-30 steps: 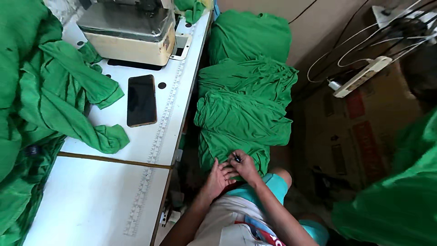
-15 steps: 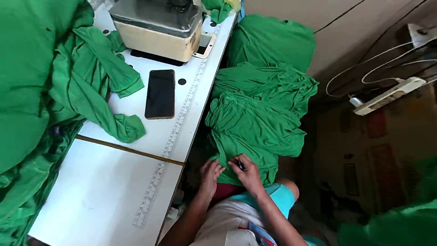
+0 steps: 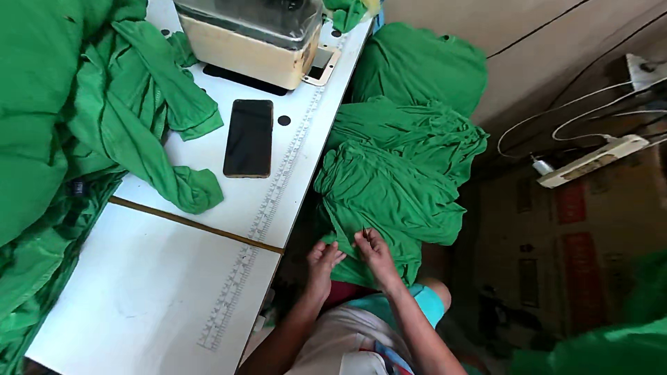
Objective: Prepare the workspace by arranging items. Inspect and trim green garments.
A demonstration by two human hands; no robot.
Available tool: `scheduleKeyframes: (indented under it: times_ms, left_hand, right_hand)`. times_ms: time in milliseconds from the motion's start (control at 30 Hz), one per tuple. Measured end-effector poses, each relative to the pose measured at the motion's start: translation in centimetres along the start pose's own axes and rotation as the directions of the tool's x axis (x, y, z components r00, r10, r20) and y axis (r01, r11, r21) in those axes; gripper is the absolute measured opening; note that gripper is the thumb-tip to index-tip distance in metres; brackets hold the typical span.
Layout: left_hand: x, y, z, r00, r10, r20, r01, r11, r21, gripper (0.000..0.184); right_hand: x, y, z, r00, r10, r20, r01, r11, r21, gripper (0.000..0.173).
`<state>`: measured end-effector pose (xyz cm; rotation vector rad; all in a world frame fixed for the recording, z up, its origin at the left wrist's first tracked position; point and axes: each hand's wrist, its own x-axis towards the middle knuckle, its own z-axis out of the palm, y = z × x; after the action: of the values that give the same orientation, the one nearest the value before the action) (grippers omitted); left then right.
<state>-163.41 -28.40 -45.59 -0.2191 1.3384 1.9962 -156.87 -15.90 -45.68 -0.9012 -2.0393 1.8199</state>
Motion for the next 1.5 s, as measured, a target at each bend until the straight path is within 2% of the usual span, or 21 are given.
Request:
scheduleKeyframes:
  times_ms: [67,133,233,300,367,467,567,633,700,867,1000,1133,1200,1267,1333,1367,1433,1500]
  left_hand:
    - [0.1,0.1,-0.1,1.000,-0.014,-0.011,0.014,1.000,-0.001,0.024]
    - [0.2,0.2,-0.2,1.000,-0.021,-0.015,0.021,1.000,0.014,0.025]
    - [0.3,0.3,-0.2,1.000,-0.020,-0.024,0.021,1.000,0.019,0.024]
    - [0.4,0.1,-0.1,1.000,-0.014,-0.015,0.014,1.000,0.013,0.022]
    - [0.4,-0.1,-0.3,1.000,-0.014,-0.007,0.014,1.000,0.010,0.022]
    - [0.3,-0.8,-1.0,0.999,-0.045,-0.028,0.046,0.999,0.028,0.023]
    - [-0.2,-1.5,-2.6,0.995,-0.092,-0.040,0.096,0.990,0.103,0.023]
    - [-0.8,-1.9,-4.0,0.995,-0.095,-0.027,0.099,0.963,0.250,0.025]
    - [-1.3,-2.7,-5.4,0.999,-0.029,-0.029,0.039,0.906,0.422,0.022]
    - [-2.2,-2.4,-5.4,0.999,-0.050,0.002,0.044,0.905,0.423,0.034]
    - [-1.3,-2.0,-4.7,0.995,-0.087,0.047,0.054,0.874,0.483,0.031]
    - [-0.4,-1.7,-4.6,0.993,-0.101,0.065,0.054,0.856,0.515,0.019]
    - [-0.4,-1.7,-4.9,0.991,-0.128,0.033,0.097,0.873,0.478,0.017]
    - [-0.4,-1.8,-5.4,0.989,-0.150,0.013,0.128,0.884,0.451,0.016]
    - [-0.5,-1.9,-5.9,0.987,-0.162,0.005,0.144,0.887,0.438,0.017]
    - [-0.5,-1.9,-6.1,0.986,-0.165,-0.001,0.149,0.889,0.432,0.016]
    - [-0.5,-2.0,-6.2,0.985,-0.170,-0.006,0.156,0.891,0.425,0.015]
    - [-0.6,-2.1,-6.0,0.982,-0.189,-0.005,0.173,0.892,0.418,0.013]
  right_hand:
    - [-0.1,0.1,-0.8,1.000,-0.022,-0.003,0.021,0.992,-0.128,0.032]
    - [-0.3,0.7,-1.4,0.996,-0.083,-0.007,0.080,0.970,-0.228,0.035]
    - [-0.6,1.0,-1.7,0.986,-0.168,-0.014,0.159,0.953,-0.257,0.022]
    - [-0.8,0.9,-1.1,0.980,-0.198,-0.009,0.190,0.950,-0.250,0.024]
    - [-1.0,0.8,-0.3,0.980,-0.199,0.029,0.198,0.924,-0.327,0.030]
    - [-1.4,1.2,0.7,0.970,-0.227,0.087,0.240,0.844,-0.480,0.018]
    - [-2.3,1.5,1.0,0.982,-0.111,0.153,0.169,0.878,-0.447,0.018]
    - [-3.1,2.1,1.1,0.983,-0.023,0.180,0.096,0.908,-0.408,0.019]
    - [-3.9,2.9,1.2,0.985,-0.006,0.170,0.078,0.903,-0.423,0.019]
    - [-5.0,3.6,1.4,0.978,-0.140,0.156,0.204,0.810,-0.551,0.018]
    - [-5.1,3.8,1.9,0.923,-0.311,0.224,0.382,0.687,-0.618,0.020]
    - [-5.0,4.4,1.8,0.874,-0.381,0.301,0.483,0.617,-0.621,0.017]
    - [-4.9,4.4,1.1,0.880,-0.325,0.347,0.474,0.656,-0.588,0.016]
    - [-5.0,4.1,0.3,0.915,-0.191,0.355,0.377,0.717,-0.586,0.019]
    - [-5.1,4.0,-0.5,0.951,-0.049,0.304,0.236,0.751,-0.617,0.037]
    - [-5.1,4.2,-0.8,0.961,-0.026,0.274,0.202,0.742,-0.639,0.048]
    - [-5.1,4.7,-1.3,0.972,-0.039,0.231,0.188,0.720,-0.668,0.054]
    - [-4.9,5.1,-1.3,0.967,-0.142,0.211,0.250,0.680,-0.690,0.046]
